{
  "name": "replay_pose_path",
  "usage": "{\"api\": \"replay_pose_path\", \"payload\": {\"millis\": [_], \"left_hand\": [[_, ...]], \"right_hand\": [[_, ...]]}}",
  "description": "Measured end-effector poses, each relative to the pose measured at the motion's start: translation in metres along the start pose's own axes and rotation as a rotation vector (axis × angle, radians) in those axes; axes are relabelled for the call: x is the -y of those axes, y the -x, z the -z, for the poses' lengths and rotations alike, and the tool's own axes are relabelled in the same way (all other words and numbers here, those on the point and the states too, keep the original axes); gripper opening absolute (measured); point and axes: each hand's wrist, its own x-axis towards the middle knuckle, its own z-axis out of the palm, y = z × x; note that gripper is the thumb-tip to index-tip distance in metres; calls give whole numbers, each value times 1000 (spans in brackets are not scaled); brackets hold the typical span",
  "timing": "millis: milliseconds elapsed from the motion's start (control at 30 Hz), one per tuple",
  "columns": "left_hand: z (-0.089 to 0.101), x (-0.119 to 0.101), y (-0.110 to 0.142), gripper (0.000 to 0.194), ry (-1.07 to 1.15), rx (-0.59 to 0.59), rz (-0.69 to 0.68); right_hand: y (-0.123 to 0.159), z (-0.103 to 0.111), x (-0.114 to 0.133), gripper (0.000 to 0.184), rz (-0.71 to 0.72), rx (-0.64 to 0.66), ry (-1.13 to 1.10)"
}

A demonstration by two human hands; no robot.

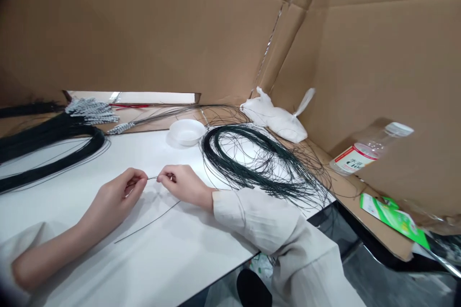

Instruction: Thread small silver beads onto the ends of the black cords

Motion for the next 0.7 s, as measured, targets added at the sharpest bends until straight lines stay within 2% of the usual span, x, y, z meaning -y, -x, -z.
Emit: {"api": "replay_pose_path", "payload": {"millis": [100,200,333,567,700], "left_hand": [[-1,5,-3,17,11,-3,38],[-6,6,-2,18,22,20,42],[-11,5,1,19,62,66,12],[-10,9,2,18,82,-69,-4],[-8,1,3,18,171,-61,47]], "right_hand": [[2,-1,-13,19,-51,-76,-43],[4,-5,-19,21,-67,-72,-61],[10,-10,-14,23,-27,-54,-48],[12,-10,-12,19,-25,-157,-129],[13,-9,-13,18,-22,-153,-131]]}}
